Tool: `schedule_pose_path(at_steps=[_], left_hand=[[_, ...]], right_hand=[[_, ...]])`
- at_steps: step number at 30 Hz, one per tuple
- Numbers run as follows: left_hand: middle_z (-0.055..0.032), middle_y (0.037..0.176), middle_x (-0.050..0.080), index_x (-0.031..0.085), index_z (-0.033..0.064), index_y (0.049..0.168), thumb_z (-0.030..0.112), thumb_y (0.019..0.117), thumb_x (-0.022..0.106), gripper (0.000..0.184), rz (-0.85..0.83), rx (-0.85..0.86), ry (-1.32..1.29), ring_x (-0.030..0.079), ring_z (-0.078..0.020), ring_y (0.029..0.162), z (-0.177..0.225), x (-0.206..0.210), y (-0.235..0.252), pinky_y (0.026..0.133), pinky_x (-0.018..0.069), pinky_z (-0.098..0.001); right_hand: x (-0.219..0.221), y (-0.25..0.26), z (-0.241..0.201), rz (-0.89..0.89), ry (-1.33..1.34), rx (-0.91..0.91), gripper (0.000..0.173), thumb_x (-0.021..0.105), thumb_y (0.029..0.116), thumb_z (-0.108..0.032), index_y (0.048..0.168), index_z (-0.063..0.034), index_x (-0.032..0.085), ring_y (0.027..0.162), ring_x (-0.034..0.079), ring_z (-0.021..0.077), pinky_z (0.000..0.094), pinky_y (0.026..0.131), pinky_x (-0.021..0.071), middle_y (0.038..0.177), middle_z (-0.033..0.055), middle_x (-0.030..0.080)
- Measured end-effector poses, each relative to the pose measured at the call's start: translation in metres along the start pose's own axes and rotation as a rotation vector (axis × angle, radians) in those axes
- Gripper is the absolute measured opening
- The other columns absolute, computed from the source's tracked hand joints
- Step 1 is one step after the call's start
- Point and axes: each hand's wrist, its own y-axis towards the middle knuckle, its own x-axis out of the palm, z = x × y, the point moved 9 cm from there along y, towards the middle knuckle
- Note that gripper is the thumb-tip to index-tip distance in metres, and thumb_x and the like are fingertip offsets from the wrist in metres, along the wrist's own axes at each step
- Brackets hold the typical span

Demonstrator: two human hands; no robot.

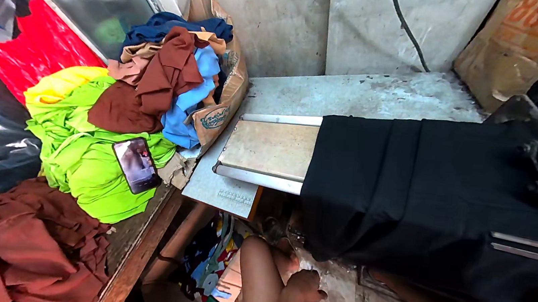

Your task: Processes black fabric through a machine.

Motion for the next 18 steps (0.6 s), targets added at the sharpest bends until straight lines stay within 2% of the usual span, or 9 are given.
schedule_pose_path(at_steps=[7,8,9,10,11,13,18], left_hand=[[-0.0234,0.135,0.061,0.054,0.0018,0.141,0.043,0.0998,0.062,0.058,0.001,0.003,0.003,0.058,-0.0376,0.128,0.0,0.0,0.0,0.108,0.0453,-0.0581],[-0.0236,0.135,0.061,0.054,0.0016,0.14,0.042,0.0997,0.062,0.058,0.003,0.004,0.002,0.058,-0.0377,0.128,0.0,0.0,0.0,0.108,0.0452,-0.0581],[-0.0238,0.135,0.061,0.054,0.0015,0.14,0.042,0.0997,0.062,0.058,0.004,0.004,-0.001,0.058,-0.0379,0.128,0.001,0.0,-0.001,0.108,0.045,-0.0582],[-0.0239,0.135,0.061,0.054,0.0015,0.141,0.042,0.0996,0.062,0.058,0.003,0.003,-0.005,0.058,-0.0381,0.128,0.0,0.0,-0.001,0.108,0.0448,-0.0583],[-0.0237,0.135,0.061,0.054,0.0017,0.141,0.042,0.0995,0.062,0.058,0.002,0.003,-0.005,0.059,-0.038,0.128,0.0,0.0,-0.001,0.108,0.0449,-0.0585],[-0.0235,0.135,0.062,0.054,0.0017,0.141,0.042,0.0997,0.062,0.058,0.003,0.002,-0.006,0.059,-0.038,0.128,0.0,0.0,-0.001,0.108,0.0449,-0.0584],[-0.0237,0.135,0.061,0.054,0.0013,0.141,0.041,0.1001,0.061,0.058,-0.002,0.005,-0.014,0.058,-0.0378,0.128,0.0,0.0,-0.001,0.108,0.0447,-0.0581]], right_hand=[[-0.002,-0.001,0.003,-0.007,-0.027,-0.022,0.019,0.06,0.1034,-0.025,0.12,-0.0309,0.066,0.109,0.065,-0.0039,0.0231,0.101,0.052,0.115,-0.0205,0.071],[0.001,0.0,-0.001,0.019,-0.023,-0.005,0.018,0.06,0.1031,-0.022,0.119,-0.0279,0.066,0.108,0.065,-0.0042,0.022,0.101,0.0517,0.113,-0.0194,0.072],[0.009,0.002,-0.011,0.095,-0.007,0.027,0.014,0.061,0.1011,-0.015,0.113,-0.0196,0.067,0.102,0.067,-0.004,0.0194,0.099,0.0521,0.106,-0.0155,0.073],[0.023,0.006,-0.028,0.228,-0.01,0.061,0.008,0.059,0.0949,-0.005,0.102,-0.0063,0.062,0.092,0.068,-0.0049,0.0146,0.093,0.0529,0.093,-0.0099,0.072],[0.031,0.009,-0.038,0.261,-0.03,0.086,0.008,0.056,0.0926,0.0,0.1,0.0022,0.058,0.089,0.067,-0.0066,0.0112,0.091,0.0516,0.089,-0.007,0.07],[0.038,0.012,-0.047,0.245,-0.052,0.076,0.009,0.055,0.0924,0.001,0.1,0.0067,0.056,0.088,0.067,-0.0079,0.0095,0.09,0.051,0.089,-0.0063,0.071],[0.037,0.011,-0.044,0.21,-0.046,0.052,0.012,0.058,0.0937,-0.005,0.101,0.0047,0.056,0.091,0.068,-0.0072,0.0106,0.091,0.0516,0.092,-0.008,0.072]])
